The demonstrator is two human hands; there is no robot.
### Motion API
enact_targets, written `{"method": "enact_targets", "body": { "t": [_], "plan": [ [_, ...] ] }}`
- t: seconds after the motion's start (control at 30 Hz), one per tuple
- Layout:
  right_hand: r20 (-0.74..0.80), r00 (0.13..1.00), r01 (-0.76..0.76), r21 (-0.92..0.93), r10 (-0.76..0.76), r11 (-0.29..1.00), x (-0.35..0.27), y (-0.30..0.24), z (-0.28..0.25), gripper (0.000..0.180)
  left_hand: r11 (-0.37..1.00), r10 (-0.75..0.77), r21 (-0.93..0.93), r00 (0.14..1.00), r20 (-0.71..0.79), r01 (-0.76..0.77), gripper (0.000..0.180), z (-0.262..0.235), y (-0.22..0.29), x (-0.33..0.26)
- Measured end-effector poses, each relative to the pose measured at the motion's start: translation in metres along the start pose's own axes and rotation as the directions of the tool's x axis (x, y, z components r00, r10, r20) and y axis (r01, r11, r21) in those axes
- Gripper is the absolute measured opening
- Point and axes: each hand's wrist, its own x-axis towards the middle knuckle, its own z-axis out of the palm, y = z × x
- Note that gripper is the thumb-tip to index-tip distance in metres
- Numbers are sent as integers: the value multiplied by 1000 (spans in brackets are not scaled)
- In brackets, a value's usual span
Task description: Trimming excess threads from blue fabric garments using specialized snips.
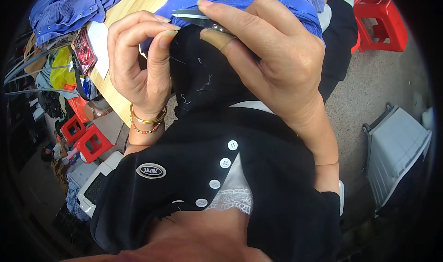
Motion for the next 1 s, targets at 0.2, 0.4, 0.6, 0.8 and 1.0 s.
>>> {"method": "enact_targets", "body": {
  "t": [0.2, 0.4, 0.6, 0.8, 1.0],
  "plan": [
    [21, 1000, 4, 21, -4, 1000, 1, 0, -3, 40, 964, -142, -237, 988, -62, 124, 4, -8, -4, -6],
    [-44, 999, -29, 15, 29, 999, 5, 0, -5, 40, 875, -338, -416, 928, -156, 249, 13, -41, -46, -19],
    [-22, 1000, -20, 28, 21, 999, 7, -4, -3, 43, 984, -171, -57, 984, -46, 169, 22, -27, -25, -19],
    [49, 998, 25, 2, -25, 1000, 15, -16, 0, 44, 991, -69, 113, 997, -33, 72, 18, -19, -18, -22],
    [182, 983, -33, -48, 41, 998, 21, -32, 3, 44, 995, -96, -5, 995, -26, 96, 14, -19, -22, -24]
  ]
}}
